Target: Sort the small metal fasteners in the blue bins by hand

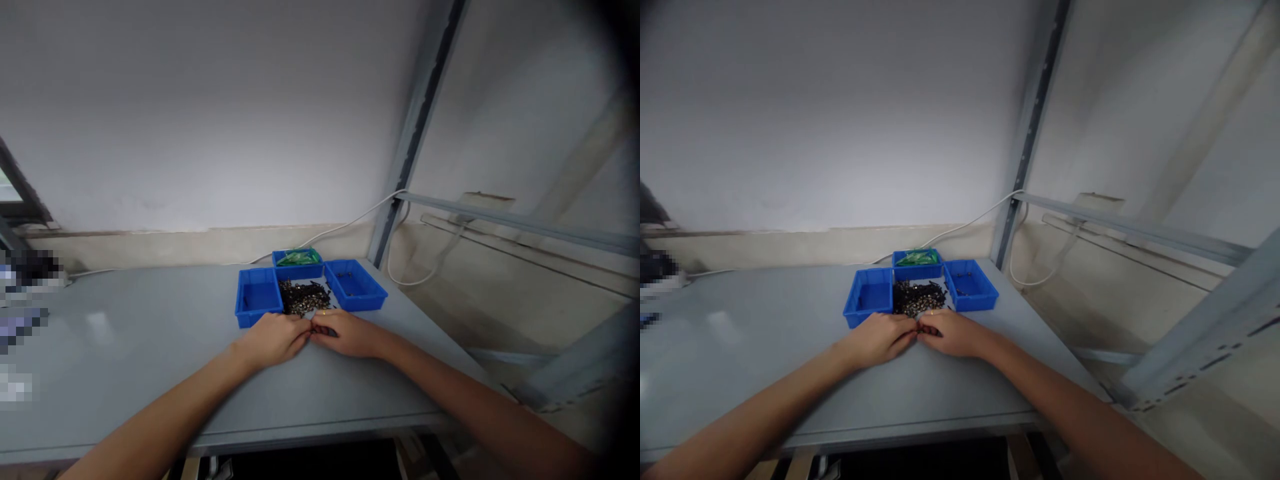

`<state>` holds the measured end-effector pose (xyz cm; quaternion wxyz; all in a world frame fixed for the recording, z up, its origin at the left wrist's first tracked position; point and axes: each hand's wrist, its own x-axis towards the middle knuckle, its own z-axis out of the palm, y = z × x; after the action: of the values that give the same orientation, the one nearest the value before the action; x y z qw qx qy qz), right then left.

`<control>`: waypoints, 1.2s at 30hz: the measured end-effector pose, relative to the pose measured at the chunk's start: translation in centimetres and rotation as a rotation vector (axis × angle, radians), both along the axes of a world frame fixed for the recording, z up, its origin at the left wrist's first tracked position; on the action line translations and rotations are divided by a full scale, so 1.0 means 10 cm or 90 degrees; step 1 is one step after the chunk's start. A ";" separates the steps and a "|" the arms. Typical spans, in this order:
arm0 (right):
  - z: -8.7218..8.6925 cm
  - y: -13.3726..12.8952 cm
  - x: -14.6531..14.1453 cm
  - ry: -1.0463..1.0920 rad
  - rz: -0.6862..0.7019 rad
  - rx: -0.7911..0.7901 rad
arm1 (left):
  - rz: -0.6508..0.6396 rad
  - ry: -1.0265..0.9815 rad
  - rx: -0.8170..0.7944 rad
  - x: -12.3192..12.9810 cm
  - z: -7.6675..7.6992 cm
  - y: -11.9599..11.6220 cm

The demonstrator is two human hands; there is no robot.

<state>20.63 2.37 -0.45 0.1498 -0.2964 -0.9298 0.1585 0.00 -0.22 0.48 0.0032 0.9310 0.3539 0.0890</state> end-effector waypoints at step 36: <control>0.03 0.04 0.04 -0.032 -0.025 -0.019 | 0.053 0.015 -0.021 0.02 -0.04 -0.01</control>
<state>21.03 2.79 -0.11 0.1247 -0.3207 -0.9248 0.1619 0.17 -0.28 0.09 0.0104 0.9164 0.3936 0.0722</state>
